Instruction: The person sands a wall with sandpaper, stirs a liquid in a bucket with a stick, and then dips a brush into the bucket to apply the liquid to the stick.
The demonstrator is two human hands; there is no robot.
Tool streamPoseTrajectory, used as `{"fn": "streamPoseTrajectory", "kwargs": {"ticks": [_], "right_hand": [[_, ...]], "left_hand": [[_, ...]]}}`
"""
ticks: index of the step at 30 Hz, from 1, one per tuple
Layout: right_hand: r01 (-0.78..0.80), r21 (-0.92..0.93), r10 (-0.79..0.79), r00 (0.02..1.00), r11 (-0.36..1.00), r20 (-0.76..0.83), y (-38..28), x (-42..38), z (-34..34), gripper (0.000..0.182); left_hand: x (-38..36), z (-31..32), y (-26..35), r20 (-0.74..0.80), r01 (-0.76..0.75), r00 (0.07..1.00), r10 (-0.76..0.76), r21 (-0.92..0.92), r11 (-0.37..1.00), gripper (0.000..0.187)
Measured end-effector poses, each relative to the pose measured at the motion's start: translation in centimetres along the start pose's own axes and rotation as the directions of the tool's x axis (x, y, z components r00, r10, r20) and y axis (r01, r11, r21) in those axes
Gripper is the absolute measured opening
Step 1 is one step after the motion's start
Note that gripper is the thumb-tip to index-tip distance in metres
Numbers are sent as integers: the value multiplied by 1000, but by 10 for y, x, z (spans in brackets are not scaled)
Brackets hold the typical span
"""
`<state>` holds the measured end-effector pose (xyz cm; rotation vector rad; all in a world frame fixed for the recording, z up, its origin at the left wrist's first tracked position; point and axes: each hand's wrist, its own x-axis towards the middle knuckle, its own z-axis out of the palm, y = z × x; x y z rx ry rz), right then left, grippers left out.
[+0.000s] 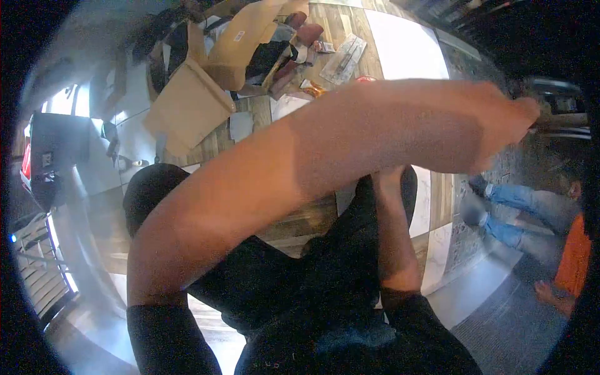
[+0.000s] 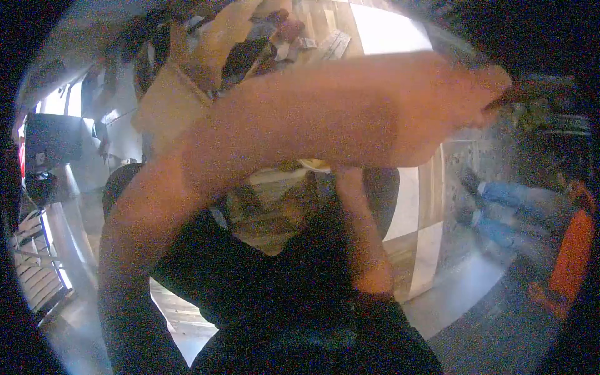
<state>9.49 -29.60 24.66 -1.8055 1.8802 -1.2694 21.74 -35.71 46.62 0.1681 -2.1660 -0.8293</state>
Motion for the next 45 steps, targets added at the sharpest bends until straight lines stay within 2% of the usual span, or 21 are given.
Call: {"fn": "streamPoseTrajectory", "kwargs": {"ticks": [3,7,9,10,14,18,21,24,26,27,29,30,34,37,40,42,44,45], "right_hand": [[12,-1,-12,1000,1000,13,6,15,18,30],[-8,9,8,1000,1000,11,10,26,-8,30],[-27,15,27,1000,1000,2,7,14,-19,30],[-33,19,33,999,999,-5,5,8,-21,30],[-27,30,27,1000,999,3,12,13,1,30],[-56,54,56,998,997,6,15,29,-11,30],[-80,86,80,997,993,3,21,32,-24,31],[-148,124,149,989,981,6,31,12,-11,31],[-189,171,191,982,967,6,33,5,-2,31],[-199,196,203,979,960,1,30,9,-2,32],[-216,257,230,973,942,-24,26,14,-10,32],[-207,281,226,973,937,-37,23,23,-15,32],[-162,282,188,980,946,-66,20,53,-47,33],[-189,241,201,979,952,-26,31,44,-39,34],[-216,218,217,976,952,19,40,26,-20,35],[-225,222,224,974,949,29,41,25,-15,35],[-218,229,217,976,949,28,40,30,-19,36],[-214,231,214,976,949,24,37,33,-23,36]], "left_hand": [[-4,2,6,29,-14,999,18,-113,993,23],[-11,-1,7,36,-31,998,42,-264,964,21],[-20,16,-4,-92,-250,966,240,-120,961,30],[-16,9,0,-95,-251,966,241,-114,961,30],[-1,-1,5,-74,-91,994,84,-108,990,30],[-6,-5,9,-26,-98,995,95,-123,988,31],[-1,3,6,-106,-124,988,112,-120,985,32],[3,7,6,-202,-111,975,91,-95,989,33],[-1,6,6,-30,209,976,-215,-147,967,32],[2,6,8,-34,213,975,-220,-145,966,32],[11,8,12,-152,-168,978,142,-176,970,39],[8,5,17,-144,-239,965,220,-139,961,37],[-15,-9,19,-37,-202,979,199,-118,972,33],[-8,-6,16,-30,-154,988,151,-147,977,30],[14,20,-2,-71,-96,994,85,-163,982,27],[14,25,-12,-137,-156,981,137,-140,978,25],[16,25,-16,-191,-140,974,120,-93,986,28],[20,13,-5,-186,-68,981,54,-70,995,37]]}}
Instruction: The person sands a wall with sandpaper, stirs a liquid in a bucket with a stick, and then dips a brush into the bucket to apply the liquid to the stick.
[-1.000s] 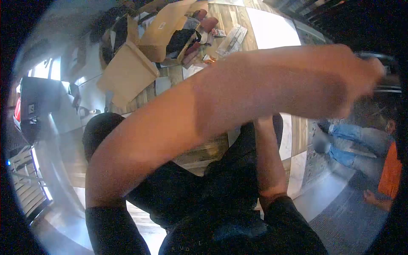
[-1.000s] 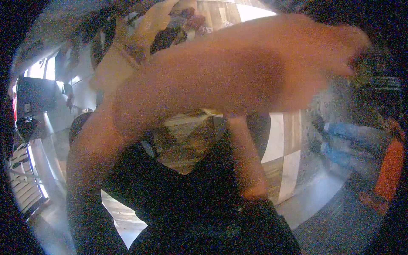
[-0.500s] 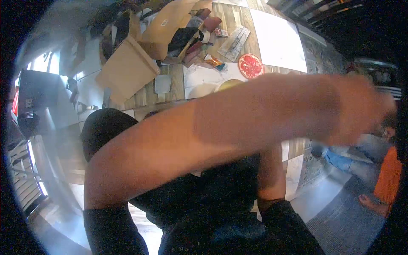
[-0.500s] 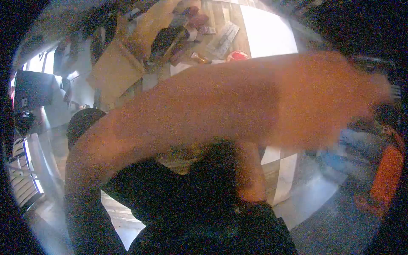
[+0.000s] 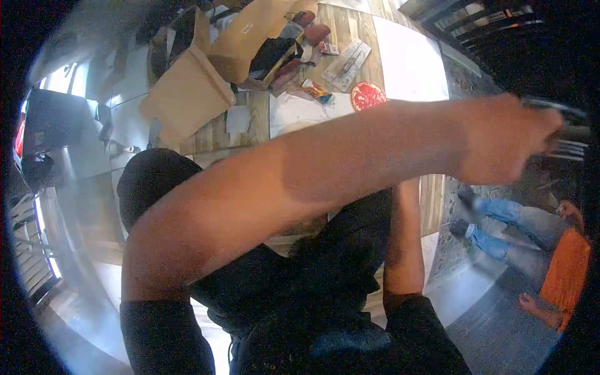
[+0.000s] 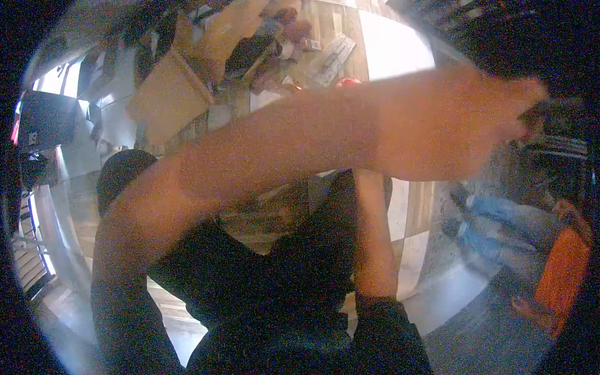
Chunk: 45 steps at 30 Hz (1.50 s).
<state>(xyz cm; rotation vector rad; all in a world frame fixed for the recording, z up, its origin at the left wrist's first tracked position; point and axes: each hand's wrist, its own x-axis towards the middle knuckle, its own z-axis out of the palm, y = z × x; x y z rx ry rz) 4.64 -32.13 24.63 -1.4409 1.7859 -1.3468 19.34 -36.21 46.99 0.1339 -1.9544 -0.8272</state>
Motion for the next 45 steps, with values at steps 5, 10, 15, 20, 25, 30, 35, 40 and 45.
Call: {"fn": "streamPoseTrajectory", "kwargs": {"ticks": [5,10,15,20,25,30,35,40,45], "right_hand": [[-13,19,13,1000,1000,-15,-14,-5,-14,38],[-26,54,27,999,998,-19,-15,10,-17,39],[-73,77,74,997,994,-7,10,5,1,41],[-53,167,62,997,985,-48,-13,-6,0,43],[-60,119,65,997,991,-40,6,-1,11,45],[-45,123,51,997,991,-52,-8,0,8,47],[-50,95,53,998,994,-29,0,-7,23,49],[-24,103,29,999,994,-45,-12,12,9,52],[-170,171,182,982,971,-57,16,-13,26,54]], "left_hand": [[-27,-36,42,196,-118,972,126,-55,992,46],[7,-36,42,150,-62,986,73,-81,995,45],[-9,0,-11,-127,-116,987,98,-145,983,26],[-2,-1,3,10,-198,980,198,63,978,25],[-19,17,-10,93,-174,977,194,-185,967,23],[-14,-1,8,13,-93,995,94,-73,993,30],[-7,-12,18,70,21,997,-12,-128,992,28],[-17,0,11,11,-77,997,82,-254,964,24],[-16,18,8,-88,36,994,-64,-293,955,20]]}}
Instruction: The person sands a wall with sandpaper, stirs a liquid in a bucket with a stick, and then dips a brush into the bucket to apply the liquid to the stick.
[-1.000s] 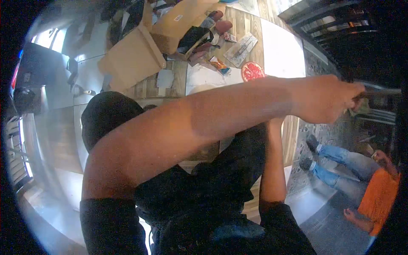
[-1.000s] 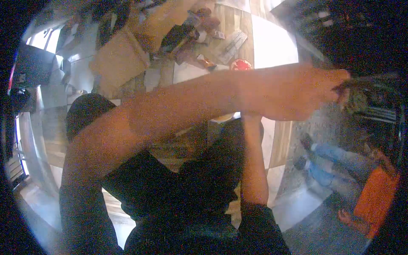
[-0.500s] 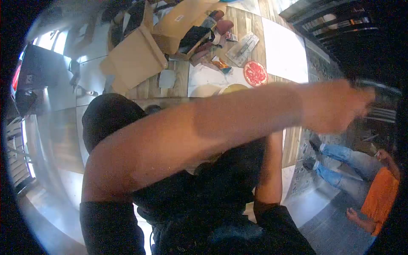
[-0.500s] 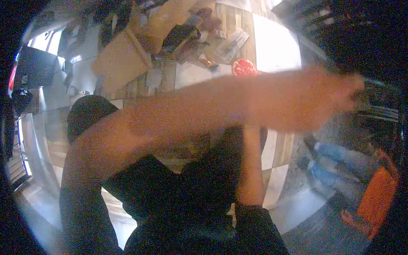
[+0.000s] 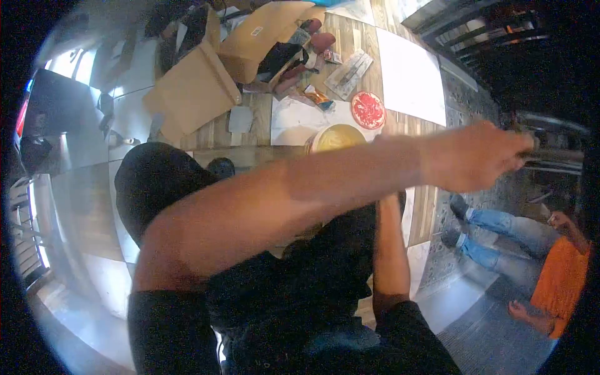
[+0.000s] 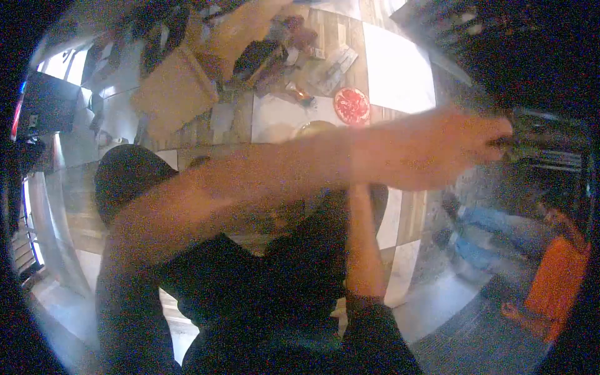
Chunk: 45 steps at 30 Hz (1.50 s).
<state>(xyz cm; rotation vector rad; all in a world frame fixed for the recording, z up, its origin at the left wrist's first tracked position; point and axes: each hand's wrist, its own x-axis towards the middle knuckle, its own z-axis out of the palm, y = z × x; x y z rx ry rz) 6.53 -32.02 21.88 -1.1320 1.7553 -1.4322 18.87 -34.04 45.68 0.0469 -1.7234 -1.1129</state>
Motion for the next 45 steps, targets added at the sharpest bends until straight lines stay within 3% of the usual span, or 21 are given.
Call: {"fn": "streamPoseTrajectory", "kwargs": {"ticks": [4,7,10,11,12,14,16,18,19,22,24,25,26,28,30,34,36,37,38,40,45], "right_hand": [[-205,224,223,973,953,-57,-15,-16,8,56],[29,292,45,969,956,-242,-25,-1,14,59],[84,371,-57,995,925,-83,-40,-9,-15,62],[98,72,-88,987,993,-133,-34,-11,-24,60],[34,29,-32,997,999,-69,-14,-4,-47,57],[76,-153,-78,997,985,-12,-1,-2,-75,59],[-102,-229,96,995,968,-39,-10,-22,-86,60],[-210,-213,214,977,954,-8,-11,-41,-99,60],[-320,-201,332,943,926,27,-11,-50,-106,60],[-388,-285,461,847,876,265,-15,-101,-118,57],[-507,-390,636,669,768,384,-107,-141,-91,39],[-57,-466,331,780,883,531,-138,-149,-77,21],[-76,-466,345,777,881,527,-163,-144,-70,21],[469,-770,23,848,432,529,-191,-107,-60,26],[439,-887,64,890,141,451,-164,-84,-71,28],[135,-969,516,826,209,226,-96,-74,-106,35],[484,-854,398,757,190,518,-83,-70,-118,47],[469,-863,404,764,187,503,-85,-68,-120,47],[554,-826,442,717,108,539,-90,-61,-122,51],[632,-774,487,668,27,562,-104,-44,-118,56],[689,-705,489,679,-169,547,-142,-27,-95,59]], "left_hand": [[2,35,-3,114,201,974,-194,-58,978,23],[-21,60,-13,-116,64,991,-62,10,998,28],[-73,56,-56,-268,173,958,-106,242,955,50],[-88,54,-67,-415,327,873,-257,107,939,36],[-104,52,-80,-541,429,743,-394,-67,901,23],[-174,82,-168,-570,648,299,-765,-468,601,22],[-193,100,-163,-306,618,123,-944,-720,314,29],[-184,113,-156,180,163,10,-984,-971,-176,34],[-190,123,-172,185,162,15,-983,-970,-180,34],[-218,157,-214,-116,196,316,-942,-963,184,28],[-217,155,-209,-100,86,154,-983,-990,115,23],[-216,154,-206,-99,84,146,-984,-990,112,23],[-215,157,-201,-91,76,139,-986,-992,103,19],[-206,157,-183,-64,78,122,-990,-994,74,13],[-193,145,-165,-67,112,75,-995,-991,75,11],[-199,158,-180,-66,147,113,-991,-986,82,14],[-202,163,-191,-88,86,82,-993,-992,95,16],[-194,162,-189,-146,66,-68,-987,-988,141,21],[-195,158,-193,-136,70,-59,-989,-989,132,21],[-200,154,-206,-63,-340,27,-998,-939,50,25],[-185,164,-198,16,-338,95,-995,-940,-48,26]]}}
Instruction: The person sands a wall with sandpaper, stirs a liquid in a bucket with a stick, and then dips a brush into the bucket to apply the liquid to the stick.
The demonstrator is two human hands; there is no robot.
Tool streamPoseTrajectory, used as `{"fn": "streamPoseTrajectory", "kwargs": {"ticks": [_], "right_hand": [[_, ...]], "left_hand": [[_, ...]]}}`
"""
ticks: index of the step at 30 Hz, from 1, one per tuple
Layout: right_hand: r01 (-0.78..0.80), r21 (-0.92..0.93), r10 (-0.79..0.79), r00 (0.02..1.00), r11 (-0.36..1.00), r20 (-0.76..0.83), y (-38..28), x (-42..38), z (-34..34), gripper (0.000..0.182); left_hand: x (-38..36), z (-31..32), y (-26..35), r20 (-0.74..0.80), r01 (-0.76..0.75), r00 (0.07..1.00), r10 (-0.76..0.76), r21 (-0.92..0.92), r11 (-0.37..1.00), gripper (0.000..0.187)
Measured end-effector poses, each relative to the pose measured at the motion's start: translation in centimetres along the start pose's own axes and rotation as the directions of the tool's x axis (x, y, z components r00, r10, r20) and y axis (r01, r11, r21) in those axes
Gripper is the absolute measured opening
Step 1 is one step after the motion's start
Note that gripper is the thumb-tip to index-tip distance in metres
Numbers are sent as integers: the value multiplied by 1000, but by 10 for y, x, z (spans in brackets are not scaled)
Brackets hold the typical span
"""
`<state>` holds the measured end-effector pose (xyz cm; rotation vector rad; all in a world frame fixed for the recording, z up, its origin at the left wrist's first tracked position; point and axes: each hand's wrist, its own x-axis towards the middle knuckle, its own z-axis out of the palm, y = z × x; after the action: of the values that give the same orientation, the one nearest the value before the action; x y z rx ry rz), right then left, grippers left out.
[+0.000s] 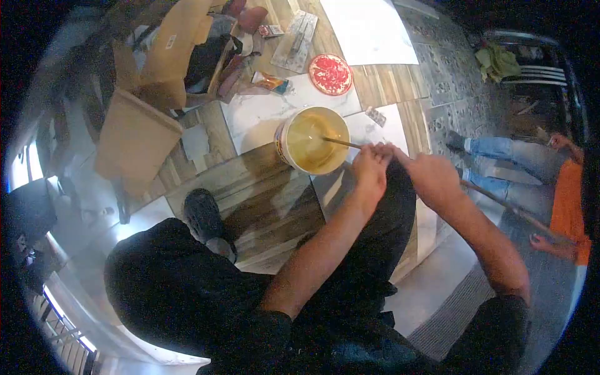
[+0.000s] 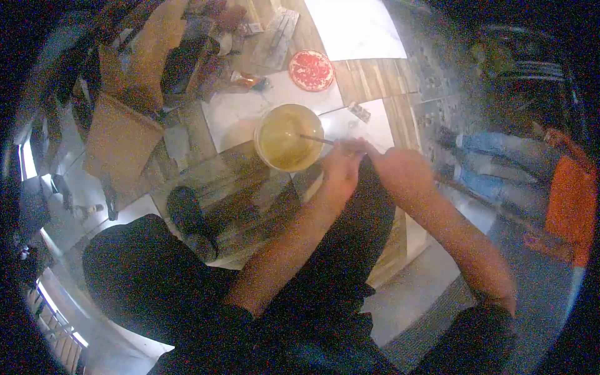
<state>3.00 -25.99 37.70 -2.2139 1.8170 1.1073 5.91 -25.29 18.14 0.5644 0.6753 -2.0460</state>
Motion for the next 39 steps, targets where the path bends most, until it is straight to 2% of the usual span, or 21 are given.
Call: {"fn": "streamPoseTrajectory", "kwargs": {"ticks": [5,7,9,13,14,16,18,19,21,23,25,26,28,29,31,32,34,35,37,38,39], "right_hand": [[235,-56,-229,968,970,99,19,16,-51,55],[285,-81,-272,951,955,149,25,19,-56,53],[251,-83,-251,968,965,4,25,19,-57,49],[146,-120,-158,983,982,-92,6,12,-42,48],[178,-122,-188,979,976,-76,5,10,-38,49],[207,-126,-216,974,970,-63,10,10,-39,50],[339,-138,-338,941,931,35,21,18,-53,45],[338,-146,-336,941,930,36,25,22,-58,45],[278,-102,-275,960,955,42,30,30,-63,38],[215,-149,-219,976,965,-9,22,29,-57,37],[136,-181,-151,986,974,-71,17,30,-51,35],[248,-215,-257,966,944,-14,18,32,-49,38],[349,-233,-346,937,908,54,17,34,-51,40],[373,-191,-371,928,908,48,16,36,-59,41],[387,-153,-385,922,909,45,17,37,-65,42],[338,-167,-351,935,926,-55,18,38,-66,42],[266,-169,-298,933,949,-203,18,35,-63,38],[256,-168,-288,935,952,-207,17,35,-61,38],[312,-261,-291,950,913,116,11,37,-54,32],[306,-260,-285,952,916,114,6,37,-53,32],[381,-195,-361,923,904,134,2,38,-52,28]], "left_hand": [[-41,41,-8,-205,-112,974,100,-48,993,29],[-46,50,-1,-92,-170,983,157,-155,973,30],[-39,55,17,-55,-187,982,182,-105,977,30],[-19,41,17,204,-375,915,349,111,920,32],[-24,30,9,184,-368,927,327,278,887,33],[-31,36,8,-187,29,982,-7,113,993,36],[-45,27,12,-239,-3,969,59,226,974,36],[-39,20,11,-167,-233,932,321,400,886,37],[-28,5,8,16,-548,639,769,711,441,41],[-14,6,40,257,-643,370,893,765,46,39],[-28,31,105,0,-695,578,816,524,493,29],[-16,15,138,401,-622,235,885,762,-180,28],[-12,8,189,339,-584,198,920,795,-167,26],[-9,-2,205,346,-587,210,914,793,-165,26],[-3,-18,219,333,-546,345,878,832,-101,27],[-2,-20,213,335,-550,351,874,829,-97,27],[-12,-11,199,466,-599,583,666,800,-35,30],[-11,-11,197,474,-605,583,659,796,-37,30],[-10,-14,193,615,-628,629,476,763,-155,35],[-11,-15,194,619,-630,630,470,760,-156,35],[-14,-14,195,563,-595,712,420,801,-64,36]]}}
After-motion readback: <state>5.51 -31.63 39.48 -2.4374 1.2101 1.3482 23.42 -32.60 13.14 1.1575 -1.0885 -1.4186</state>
